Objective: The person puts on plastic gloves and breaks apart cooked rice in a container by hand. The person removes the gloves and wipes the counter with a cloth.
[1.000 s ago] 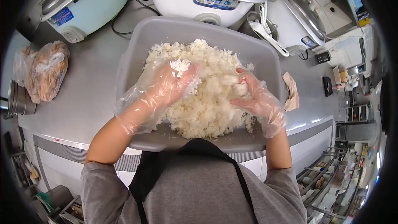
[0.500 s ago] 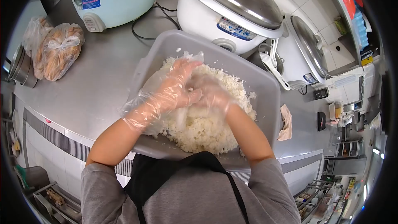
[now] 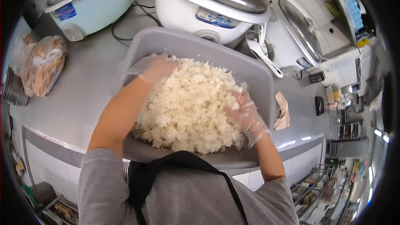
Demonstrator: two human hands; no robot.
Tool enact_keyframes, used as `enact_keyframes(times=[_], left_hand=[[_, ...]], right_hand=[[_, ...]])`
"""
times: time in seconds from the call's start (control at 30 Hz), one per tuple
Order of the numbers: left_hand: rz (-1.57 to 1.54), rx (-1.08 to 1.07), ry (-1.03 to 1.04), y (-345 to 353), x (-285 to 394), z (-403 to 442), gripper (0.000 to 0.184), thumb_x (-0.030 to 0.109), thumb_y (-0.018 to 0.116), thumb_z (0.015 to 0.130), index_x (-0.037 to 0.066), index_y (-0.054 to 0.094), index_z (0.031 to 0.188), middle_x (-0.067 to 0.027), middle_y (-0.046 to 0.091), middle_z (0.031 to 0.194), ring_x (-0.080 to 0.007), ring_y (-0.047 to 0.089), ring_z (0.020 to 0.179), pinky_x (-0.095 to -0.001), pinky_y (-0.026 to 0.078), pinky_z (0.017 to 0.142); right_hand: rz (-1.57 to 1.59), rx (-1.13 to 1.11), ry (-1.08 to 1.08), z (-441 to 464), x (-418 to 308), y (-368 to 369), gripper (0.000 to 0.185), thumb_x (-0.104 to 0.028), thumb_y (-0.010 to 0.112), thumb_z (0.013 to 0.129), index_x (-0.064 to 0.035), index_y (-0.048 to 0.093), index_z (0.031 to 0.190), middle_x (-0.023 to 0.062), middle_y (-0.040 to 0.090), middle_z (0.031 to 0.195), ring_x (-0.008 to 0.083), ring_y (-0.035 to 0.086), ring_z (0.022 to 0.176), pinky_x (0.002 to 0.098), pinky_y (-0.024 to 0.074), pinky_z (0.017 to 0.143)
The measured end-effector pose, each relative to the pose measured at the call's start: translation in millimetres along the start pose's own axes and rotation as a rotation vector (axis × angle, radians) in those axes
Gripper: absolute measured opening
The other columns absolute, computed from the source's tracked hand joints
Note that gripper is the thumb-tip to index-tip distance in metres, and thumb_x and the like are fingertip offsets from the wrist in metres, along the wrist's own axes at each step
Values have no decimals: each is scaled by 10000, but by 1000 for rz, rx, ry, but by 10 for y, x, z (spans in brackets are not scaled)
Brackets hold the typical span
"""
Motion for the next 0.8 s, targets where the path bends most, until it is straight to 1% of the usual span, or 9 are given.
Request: enact_keyframes(times=[0.1,0.17,0.33,0.4,0.43,0.47,0.5,0.6,0.8], left_hand=[[-599,-361,175,187,83,-277,833,571,652,715,53,427,1328,-211,436,1338,-316,371,1281,-406,314,1034],[-298,-452,287,337,108,-163,829,511,700,705,102,391,1356,-202,427,1348,-299,374,1279,-433,303,1033],[-450,-686,267,413,490,-575,580,352,666,806,207,453,1326,-170,358,1408,-268,360,1297,-387,229,1102],[-408,-728,281,326,729,-835,637,385,672,797,252,406,1361,-171,294,1449,-267,342,1312,-404,227,1103],[-453,-699,339,298,796,-901,692,423,679,779,232,379,1373,-183,346,1408,-287,367,1291,-411,258,1078],[-500,-665,399,272,854,-954,751,461,687,761,212,352,1386,-194,399,1368,-307,392,1270,-418,289,1052],[-550,-628,457,229,922,-994,812,499,694,743,192,325,1398,-206,452,1328,-327,417,1249,-425,319,1027],[-87,-184,329,-93,1046,-983,879,581,688,706,116,368,1380,-225,482,1287,-326,469,1200,-381,373,994],[-419,-132,453,-335,1103,-1172,792,604,624,749,-6,511,1242,-229,543,1202,-316,524,1126,-369,434,920]], right_hand=[[359,-7,-145,133,573,26,399,-335,513,886,-121,564,1219,117,520,1292,281,382,1276,396,255,1092],[627,19,-200,141,455,34,376,-290,458,921,-56,591,1184,130,565,1239,252,451,1235,396,274,1083],[562,-42,-445,322,181,273,296,-249,513,888,-75,653,1083,104,624,1148,210,492,1201,419,303,1068],[466,-69,-548,309,128,354,289,-244,504,897,-54,669,1039,115,650,1085,193,530,1154,439,336,1043],[410,-75,-610,299,116,394,304,-247,490,908,-31,670,1022,127,664,1045,188,556,1121,450,356,1026],[678,-145,-788,275,38,399,306,-215,474,913,-17,600,1109,145,641,1085,212,541,1136,419,352,1035],[720,-136,-768,260,81,392,314,-222,481,908,-22,575,1131,144,626,1102,213,528,1146,415,346,1037],[632,-33,-536,225,63,233,368,-244,504,892,-37,499,1197,138,582,1154,216,487,1173,402,330,1046],[309,78,-228,42,-36,13,556,-287,549,859,-67,348,1328,128,493,1257,221,406,1228,376,297,1063]])
Point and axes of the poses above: each hand's wrist, its own z-axis towards the middle knuckle, its own y-axis out of the palm, x = y × z, the point moved 6 cm from there along z, towards the middle knuckle
